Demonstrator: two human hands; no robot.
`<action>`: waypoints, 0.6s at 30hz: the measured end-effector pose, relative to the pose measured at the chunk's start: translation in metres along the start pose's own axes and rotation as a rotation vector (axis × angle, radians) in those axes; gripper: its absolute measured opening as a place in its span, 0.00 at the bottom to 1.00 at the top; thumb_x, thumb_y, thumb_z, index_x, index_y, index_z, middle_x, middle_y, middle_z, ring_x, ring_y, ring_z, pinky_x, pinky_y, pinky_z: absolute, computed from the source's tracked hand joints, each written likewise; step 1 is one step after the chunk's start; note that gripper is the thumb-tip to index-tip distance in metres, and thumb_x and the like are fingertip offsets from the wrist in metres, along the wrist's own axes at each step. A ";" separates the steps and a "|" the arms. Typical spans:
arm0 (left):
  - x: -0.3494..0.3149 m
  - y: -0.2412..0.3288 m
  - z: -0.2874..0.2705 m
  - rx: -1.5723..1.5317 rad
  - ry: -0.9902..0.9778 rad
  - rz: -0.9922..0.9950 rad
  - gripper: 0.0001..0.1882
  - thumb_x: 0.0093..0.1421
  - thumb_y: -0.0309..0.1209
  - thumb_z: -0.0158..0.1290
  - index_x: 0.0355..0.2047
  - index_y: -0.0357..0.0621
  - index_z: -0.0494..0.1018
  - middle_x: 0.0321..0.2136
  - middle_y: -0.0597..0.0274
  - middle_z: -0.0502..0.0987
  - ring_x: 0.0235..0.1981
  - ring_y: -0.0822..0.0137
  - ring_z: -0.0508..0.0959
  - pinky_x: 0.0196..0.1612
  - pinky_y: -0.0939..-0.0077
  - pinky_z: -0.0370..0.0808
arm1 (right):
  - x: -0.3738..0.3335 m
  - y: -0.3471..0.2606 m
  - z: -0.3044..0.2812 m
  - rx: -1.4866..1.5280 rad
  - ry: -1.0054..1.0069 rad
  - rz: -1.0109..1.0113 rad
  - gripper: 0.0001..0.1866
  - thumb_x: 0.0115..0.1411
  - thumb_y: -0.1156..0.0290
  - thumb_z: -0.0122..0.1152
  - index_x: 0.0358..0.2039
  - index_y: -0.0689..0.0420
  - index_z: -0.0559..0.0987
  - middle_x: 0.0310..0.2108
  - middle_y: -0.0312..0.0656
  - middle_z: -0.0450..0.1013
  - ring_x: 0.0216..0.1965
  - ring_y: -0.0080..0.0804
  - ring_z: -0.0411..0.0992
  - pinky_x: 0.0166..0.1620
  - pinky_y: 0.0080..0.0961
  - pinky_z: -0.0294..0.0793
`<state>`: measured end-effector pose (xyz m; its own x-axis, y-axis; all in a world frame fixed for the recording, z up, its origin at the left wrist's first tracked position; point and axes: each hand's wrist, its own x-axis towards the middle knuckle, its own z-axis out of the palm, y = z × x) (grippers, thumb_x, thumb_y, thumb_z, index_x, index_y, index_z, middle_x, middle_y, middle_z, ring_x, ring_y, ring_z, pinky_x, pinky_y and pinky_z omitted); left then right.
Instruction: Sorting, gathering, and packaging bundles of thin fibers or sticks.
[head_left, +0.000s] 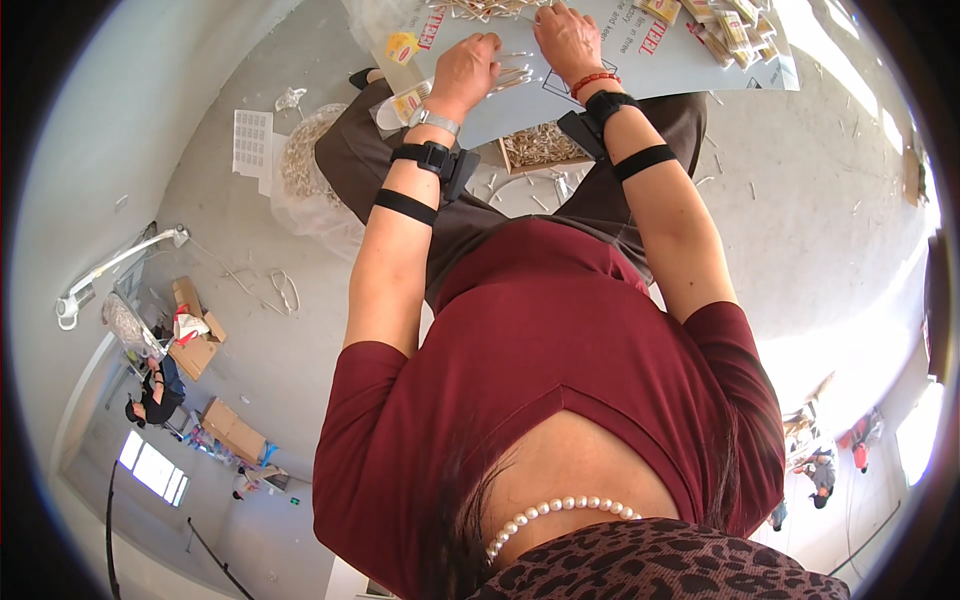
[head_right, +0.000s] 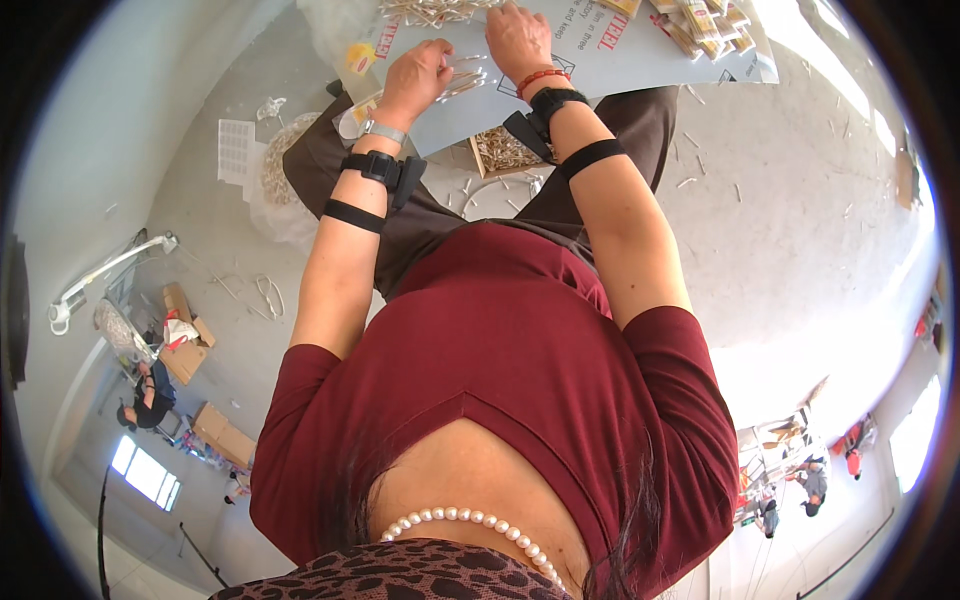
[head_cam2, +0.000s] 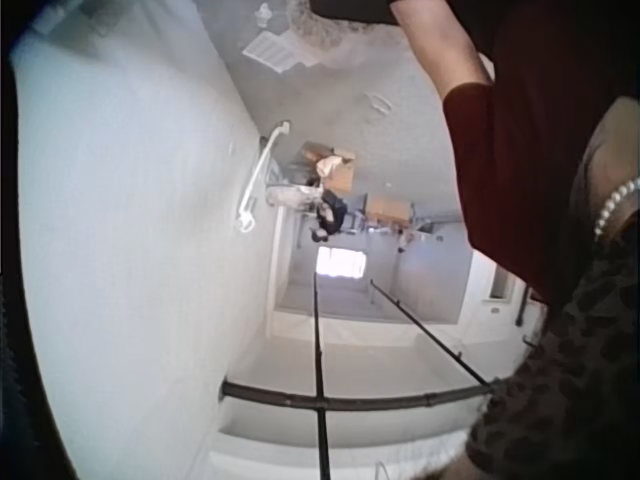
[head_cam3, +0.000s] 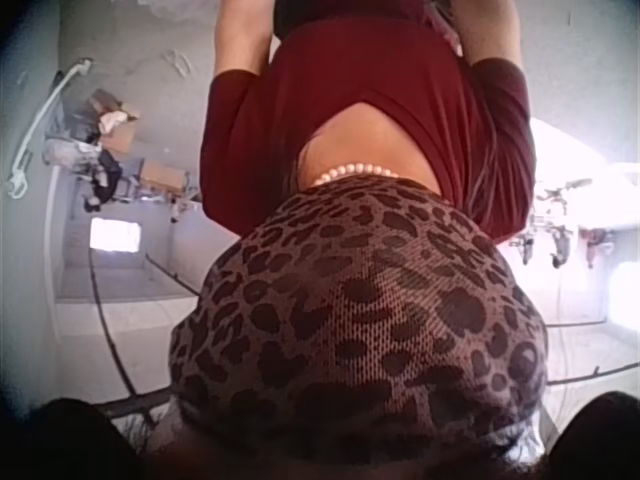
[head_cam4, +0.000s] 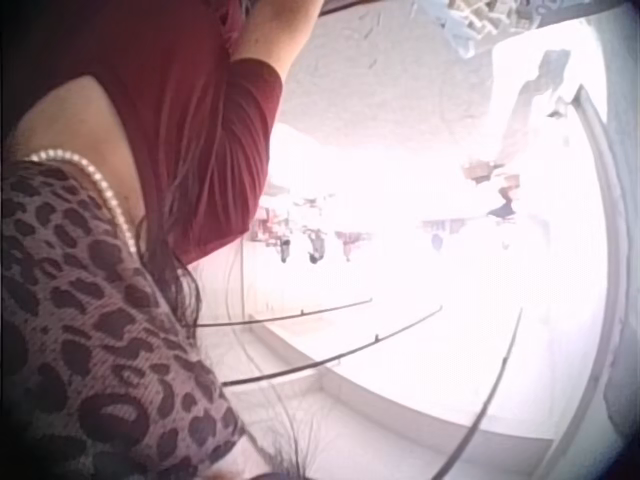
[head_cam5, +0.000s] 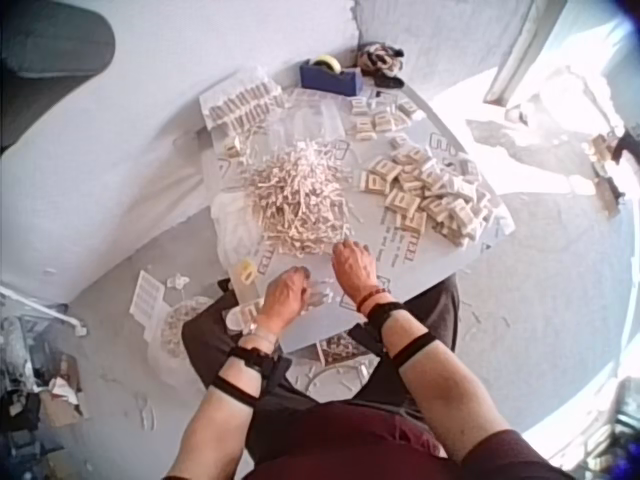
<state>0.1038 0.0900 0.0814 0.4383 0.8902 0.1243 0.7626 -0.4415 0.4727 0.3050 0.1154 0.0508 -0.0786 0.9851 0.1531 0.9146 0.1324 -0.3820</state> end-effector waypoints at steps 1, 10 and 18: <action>0.001 0.001 -0.001 -0.002 0.000 0.000 0.13 0.55 0.27 0.63 0.42 0.46 0.79 0.33 0.61 0.81 0.34 0.54 0.83 0.38 0.62 0.80 | -0.001 0.003 0.002 -0.020 -0.035 0.015 0.07 0.62 0.70 0.56 0.33 0.57 0.80 0.37 0.49 0.78 0.44 0.49 0.77 0.50 0.47 0.76; 0.005 -0.004 -0.001 -0.023 -0.131 -0.094 0.15 0.54 0.30 0.65 0.43 0.48 0.78 0.41 0.59 0.81 0.44 0.53 0.82 0.46 0.58 0.80 | -0.013 0.013 0.001 -0.001 0.033 -0.015 0.06 0.61 0.72 0.55 0.32 0.58 0.80 0.36 0.49 0.77 0.42 0.49 0.77 0.48 0.45 0.76; 0.002 -0.005 -0.001 -0.023 -0.122 -0.080 0.13 0.54 0.29 0.64 0.40 0.47 0.78 0.39 0.59 0.80 0.43 0.53 0.82 0.44 0.58 0.80 | -0.034 0.015 -0.017 -0.060 -0.002 -0.037 0.08 0.62 0.66 0.58 0.33 0.57 0.80 0.37 0.44 0.79 0.43 0.44 0.78 0.48 0.42 0.75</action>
<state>0.1010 0.0942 0.0801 0.4321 0.9016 -0.0213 0.7869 -0.3654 0.4973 0.3281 0.0824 0.0558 -0.1132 0.9799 0.1645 0.9331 0.1617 -0.3212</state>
